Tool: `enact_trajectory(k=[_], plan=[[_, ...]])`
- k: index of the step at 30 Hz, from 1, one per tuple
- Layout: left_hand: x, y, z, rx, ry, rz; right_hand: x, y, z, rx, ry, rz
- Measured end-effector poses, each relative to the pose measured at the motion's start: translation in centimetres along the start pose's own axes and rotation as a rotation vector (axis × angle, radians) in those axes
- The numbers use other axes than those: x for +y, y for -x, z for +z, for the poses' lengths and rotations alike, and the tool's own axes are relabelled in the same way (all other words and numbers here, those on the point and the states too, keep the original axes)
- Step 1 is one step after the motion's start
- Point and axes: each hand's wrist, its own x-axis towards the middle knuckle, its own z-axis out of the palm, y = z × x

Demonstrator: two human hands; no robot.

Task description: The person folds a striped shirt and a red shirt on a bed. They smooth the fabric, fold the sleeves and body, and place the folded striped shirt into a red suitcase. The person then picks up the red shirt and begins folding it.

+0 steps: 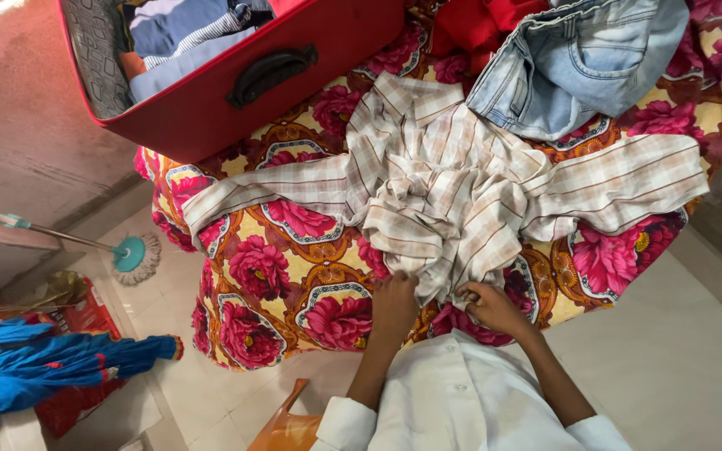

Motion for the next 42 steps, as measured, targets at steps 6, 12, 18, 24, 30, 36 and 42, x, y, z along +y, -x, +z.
enact_trajectory(k=[6,12,18,24,30,36,42], plan=[[3.3,-3.0,-2.8,0.321,0.057,0.192,-1.2,0.4,0.1,0.042,0.123,0.021],[4.1,-7.4,2.6,0.161,0.027,0.167,-1.4,0.9,-0.2,0.05,-0.046,-0.227],[2.5,-6.0,2.7,0.13,0.237,0.076,-1.7,2.0,-3.1,0.124,-0.133,0.101],[-11.1,-3.5,-5.2,0.78,0.92,-0.522,4.6,5.1,-10.9,1.088,-1.334,-0.1],[-18.1,0.8,-5.3,1.08,0.798,-0.772,9.5,5.7,-14.8,1.134,-1.665,-0.241],[-18.0,3.1,-7.8,1.146,0.477,-0.74,9.2,7.6,-17.1,1.22,-1.504,-0.253],[-14.6,3.6,-13.2,0.799,-0.019,-0.548,4.6,9.1,-18.7,1.31,-0.023,-0.199]])
